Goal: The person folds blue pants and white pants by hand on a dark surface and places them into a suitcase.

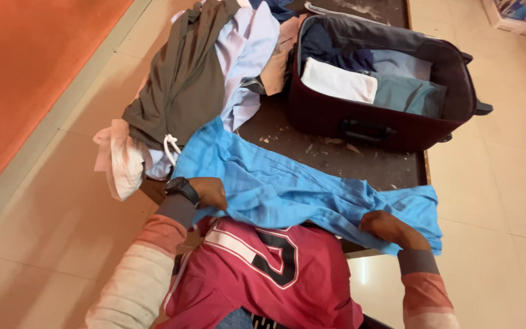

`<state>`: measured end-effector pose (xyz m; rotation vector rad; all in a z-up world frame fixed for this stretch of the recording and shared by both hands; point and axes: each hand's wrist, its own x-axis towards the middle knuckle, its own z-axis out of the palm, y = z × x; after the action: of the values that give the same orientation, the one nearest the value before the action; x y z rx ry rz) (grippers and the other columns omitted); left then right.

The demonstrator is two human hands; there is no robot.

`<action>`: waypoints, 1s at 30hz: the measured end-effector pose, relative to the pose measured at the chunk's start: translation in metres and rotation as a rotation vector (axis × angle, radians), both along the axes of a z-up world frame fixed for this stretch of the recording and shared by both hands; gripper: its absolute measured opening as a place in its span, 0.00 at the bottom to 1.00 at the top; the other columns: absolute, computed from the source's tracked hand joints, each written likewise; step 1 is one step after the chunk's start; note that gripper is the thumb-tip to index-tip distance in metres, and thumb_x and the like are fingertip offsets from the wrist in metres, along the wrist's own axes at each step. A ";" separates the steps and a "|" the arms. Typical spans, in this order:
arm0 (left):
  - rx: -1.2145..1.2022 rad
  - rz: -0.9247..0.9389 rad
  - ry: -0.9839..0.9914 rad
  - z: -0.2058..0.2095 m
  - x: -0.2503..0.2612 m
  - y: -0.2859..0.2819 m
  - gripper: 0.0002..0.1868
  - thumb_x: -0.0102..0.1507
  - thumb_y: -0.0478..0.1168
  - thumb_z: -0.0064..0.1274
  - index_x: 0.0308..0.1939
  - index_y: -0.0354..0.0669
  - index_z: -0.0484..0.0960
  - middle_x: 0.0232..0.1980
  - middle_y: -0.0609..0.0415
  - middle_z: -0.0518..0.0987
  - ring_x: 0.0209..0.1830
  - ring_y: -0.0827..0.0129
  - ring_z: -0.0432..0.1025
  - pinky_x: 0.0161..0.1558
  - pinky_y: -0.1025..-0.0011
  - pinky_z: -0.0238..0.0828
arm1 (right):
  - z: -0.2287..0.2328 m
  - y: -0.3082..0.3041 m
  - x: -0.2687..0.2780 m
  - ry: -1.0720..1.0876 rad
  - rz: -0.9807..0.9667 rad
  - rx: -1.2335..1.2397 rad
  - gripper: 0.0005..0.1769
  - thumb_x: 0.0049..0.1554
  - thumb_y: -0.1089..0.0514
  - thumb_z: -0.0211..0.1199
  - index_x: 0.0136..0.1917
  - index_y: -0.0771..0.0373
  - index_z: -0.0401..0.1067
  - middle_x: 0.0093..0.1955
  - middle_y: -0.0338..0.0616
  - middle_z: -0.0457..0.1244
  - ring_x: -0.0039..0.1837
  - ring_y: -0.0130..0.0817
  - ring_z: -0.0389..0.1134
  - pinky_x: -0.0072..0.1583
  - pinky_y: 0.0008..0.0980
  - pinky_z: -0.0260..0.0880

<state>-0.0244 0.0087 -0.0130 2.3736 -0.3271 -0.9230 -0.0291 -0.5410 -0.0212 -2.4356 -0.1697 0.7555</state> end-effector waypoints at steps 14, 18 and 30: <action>0.328 -0.005 -0.557 -0.009 -0.017 -0.065 0.15 0.50 0.46 0.62 0.40 0.50 0.85 0.45 0.47 0.84 0.48 0.52 0.78 0.48 0.55 0.75 | 0.019 0.085 -0.027 -0.721 0.110 -0.169 0.35 0.47 0.49 0.73 0.65 0.61 0.69 0.61 0.53 0.67 0.63 0.59 0.65 0.59 0.51 0.67; 0.317 0.286 -0.755 -0.002 -0.003 -0.044 0.10 0.55 0.41 0.56 0.39 0.47 0.83 0.40 0.43 0.83 0.42 0.48 0.79 0.44 0.51 0.75 | 0.023 0.084 -0.027 -0.560 0.035 -0.397 0.37 0.46 0.47 0.73 0.67 0.53 0.69 0.64 0.49 0.66 0.66 0.53 0.64 0.62 0.52 0.66; -0.151 0.704 -1.426 0.078 -0.006 -0.029 0.06 0.67 0.36 0.52 0.48 0.42 0.79 0.45 0.43 0.82 0.44 0.45 0.76 0.44 0.52 0.71 | 0.022 -0.028 -0.020 -0.790 -0.795 -0.608 0.16 0.56 0.50 0.66 0.55 0.59 0.80 0.56 0.60 0.68 0.58 0.61 0.70 0.56 0.54 0.72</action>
<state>-0.0307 -0.0204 0.0650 2.2926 -0.0257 1.1324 -0.0496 -0.5693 0.0004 -2.8643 0.7935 -0.6011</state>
